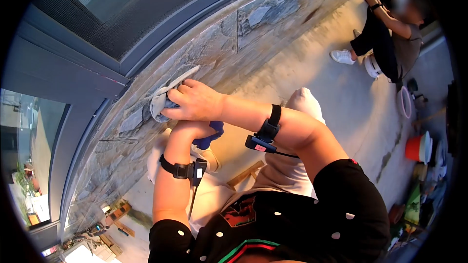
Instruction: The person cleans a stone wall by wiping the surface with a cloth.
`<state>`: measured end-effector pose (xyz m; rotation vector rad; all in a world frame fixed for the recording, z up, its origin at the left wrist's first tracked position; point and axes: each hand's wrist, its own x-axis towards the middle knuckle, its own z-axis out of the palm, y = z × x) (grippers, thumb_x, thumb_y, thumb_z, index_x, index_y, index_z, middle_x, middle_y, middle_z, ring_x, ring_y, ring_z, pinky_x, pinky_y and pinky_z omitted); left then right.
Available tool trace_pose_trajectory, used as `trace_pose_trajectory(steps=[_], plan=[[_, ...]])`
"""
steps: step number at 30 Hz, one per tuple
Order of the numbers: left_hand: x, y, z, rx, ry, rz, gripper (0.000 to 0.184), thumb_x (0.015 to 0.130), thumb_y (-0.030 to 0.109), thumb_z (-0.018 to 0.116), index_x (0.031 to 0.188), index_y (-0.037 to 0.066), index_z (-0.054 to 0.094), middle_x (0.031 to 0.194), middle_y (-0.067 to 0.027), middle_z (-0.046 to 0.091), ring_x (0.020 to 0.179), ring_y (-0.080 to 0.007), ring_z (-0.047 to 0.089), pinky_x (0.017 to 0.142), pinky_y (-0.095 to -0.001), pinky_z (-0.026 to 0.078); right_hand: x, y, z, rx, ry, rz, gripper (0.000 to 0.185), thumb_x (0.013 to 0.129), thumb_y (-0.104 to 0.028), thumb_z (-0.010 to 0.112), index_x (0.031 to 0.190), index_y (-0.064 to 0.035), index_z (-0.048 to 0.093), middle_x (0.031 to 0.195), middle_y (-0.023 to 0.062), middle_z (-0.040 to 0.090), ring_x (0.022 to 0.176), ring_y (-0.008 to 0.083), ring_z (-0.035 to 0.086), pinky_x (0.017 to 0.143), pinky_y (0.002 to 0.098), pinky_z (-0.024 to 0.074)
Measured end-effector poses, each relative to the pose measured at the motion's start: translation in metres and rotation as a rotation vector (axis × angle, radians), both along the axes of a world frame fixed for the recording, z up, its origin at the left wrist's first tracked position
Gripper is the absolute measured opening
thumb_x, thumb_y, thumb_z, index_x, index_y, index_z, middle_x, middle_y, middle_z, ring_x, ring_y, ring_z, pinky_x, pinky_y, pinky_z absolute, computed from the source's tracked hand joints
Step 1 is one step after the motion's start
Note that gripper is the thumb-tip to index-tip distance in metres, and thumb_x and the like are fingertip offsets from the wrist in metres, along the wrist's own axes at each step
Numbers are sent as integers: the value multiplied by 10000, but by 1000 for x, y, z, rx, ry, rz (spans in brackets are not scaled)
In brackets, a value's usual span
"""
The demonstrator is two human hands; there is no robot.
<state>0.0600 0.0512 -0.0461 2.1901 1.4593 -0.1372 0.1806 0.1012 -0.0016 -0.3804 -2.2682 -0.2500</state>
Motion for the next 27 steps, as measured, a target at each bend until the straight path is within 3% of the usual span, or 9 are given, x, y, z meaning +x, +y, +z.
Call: trace_pose_trajectory(steps=[3, 4, 6, 9, 13, 18, 22, 26, 27], plan=[[17, 17, 26, -231, -1, -52, 407, 749, 348, 775, 1042, 79, 686, 958, -130, 729, 876, -271, 703, 807, -391, 545, 38, 19, -12, 25, -63, -95, 234, 793, -241, 618, 1022, -284, 643, 882, 52, 472, 702, 200, 542, 660, 346, 463], [18, 18, 28, -233, -2, -52, 407, 749, 348, 775, 1042, 79, 686, 958, -130, 729, 876, -271, 703, 807, -391, 545, 50, 22, -12, 16, -95, -174, 233, 796, -241, 618, 1024, -284, 637, 865, 53, 468, 707, 213, 550, 678, 354, 470], [17, 18, 29, -232, -74, -50, 341, 714, 307, 773, 921, 52, 680, 814, -156, 714, 745, -321, 704, 683, -424, 553, 72, 32, -18, -42, -85, -254, 311, 732, -208, 693, 1032, -263, 632, 877, 68, 490, 756, 251, 574, 719, 377, 491], [17, 18, 28, -196, -51, -71, 371, 709, 318, 784, 964, 65, 688, 890, -165, 727, 805, -335, 713, 703, -430, 556, 106, 44, -20, -155, -10, -366, 557, 545, -143, 830, 1066, -185, 635, 988, 114, 562, 914, 320, 595, 807, 414, 513], [18, 19, 26, -194, -69, -84, 380, 699, 316, 793, 981, 82, 692, 940, -168, 731, 849, -352, 712, 719, -435, 556, 127, 47, -15, -202, -22, -430, 570, 551, -118, 853, 1072, -138, 621, 1099, 160, 574, 1004, 356, 600, 887, 440, 505], [22, 19, 32, -206, -31, -102, 386, 699, 313, 779, 977, 61, 688, 928, -188, 723, 857, -365, 704, 746, -440, 551, 105, 45, -30, -273, 163, -346, 604, 542, -133, 865, 1094, -158, 622, 1068, 166, 546, 905, 339, 613, 776, 402, 523], [22, 21, 25, -191, -20, -124, 371, 706, 309, 752, 976, 62, 690, 903, -194, 716, 843, -362, 701, 748, -440, 546, 75, 40, -29, -186, 80, -220, 387, 695, -180, 732, 1065, -204, 621, 939, 128, 511, 766, 292, 599, 680, 392, 526], [35, 26, 35, -281, 98, -127, 364, 716, 319, 738, 979, 72, 690, 923, -183, 717, 864, -344, 700, 769, -431, 542, 44, 29, -26, -145, -16, -144, 371, 708, -211, 713, 1063, -206, 606, 956, 122, 521, 778, 282, 607, 688, 407, 530], [36, 24, 38, -260, 90, -126, 372, 723, 308, 745, 1010, 79, 689, 983, -170, 718, 912, -331, 698, 813, -422, 546, 36, 27, -22, -109, -2, -122, 289, 749, -220, 665, 1030, -237, 598, 911, 100, 498, 688, 249, 590, 635, 383, 518]])
